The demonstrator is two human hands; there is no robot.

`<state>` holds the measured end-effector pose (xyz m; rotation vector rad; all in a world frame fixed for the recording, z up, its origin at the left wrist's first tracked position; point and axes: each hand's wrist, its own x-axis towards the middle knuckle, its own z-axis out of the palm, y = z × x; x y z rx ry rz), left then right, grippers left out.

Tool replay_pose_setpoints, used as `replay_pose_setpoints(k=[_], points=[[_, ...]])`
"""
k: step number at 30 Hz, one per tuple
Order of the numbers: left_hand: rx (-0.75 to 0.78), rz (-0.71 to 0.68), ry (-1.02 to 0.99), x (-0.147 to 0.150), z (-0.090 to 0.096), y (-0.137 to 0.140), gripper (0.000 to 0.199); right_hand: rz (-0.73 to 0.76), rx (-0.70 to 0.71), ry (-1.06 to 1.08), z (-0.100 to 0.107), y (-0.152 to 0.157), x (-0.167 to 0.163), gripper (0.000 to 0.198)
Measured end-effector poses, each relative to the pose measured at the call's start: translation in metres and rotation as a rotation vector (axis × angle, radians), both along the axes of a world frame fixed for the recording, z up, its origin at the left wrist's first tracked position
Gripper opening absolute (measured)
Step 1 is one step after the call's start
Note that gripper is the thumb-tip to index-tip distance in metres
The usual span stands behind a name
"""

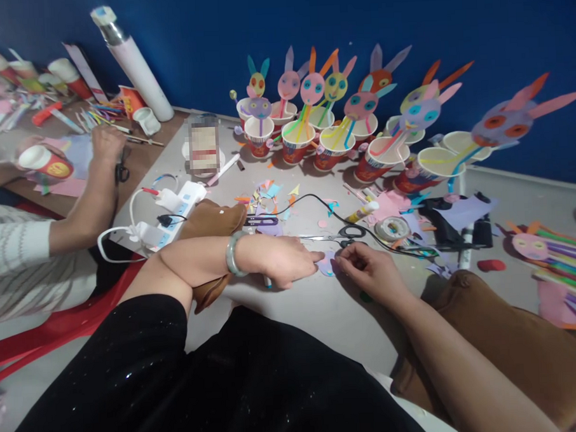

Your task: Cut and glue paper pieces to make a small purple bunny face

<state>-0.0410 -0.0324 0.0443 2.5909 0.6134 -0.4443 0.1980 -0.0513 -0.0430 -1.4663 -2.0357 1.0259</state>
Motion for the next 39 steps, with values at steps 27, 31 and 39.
replay_pose_setpoints(k=[27,31,39], points=[[0.243,0.680,0.428,-0.052,0.005,0.091,0.063,0.061,0.069,-0.119,-0.006,0.005,-0.002,0.021],[0.140,0.719,0.456,-0.072,0.002,0.101,0.085,0.064,0.088,-0.134,-0.006,0.006,-0.003,0.020],[0.152,0.854,0.466,-0.091,0.006,0.098,0.085,0.071,0.128,-0.167,-0.006,0.006,-0.004,0.018]])
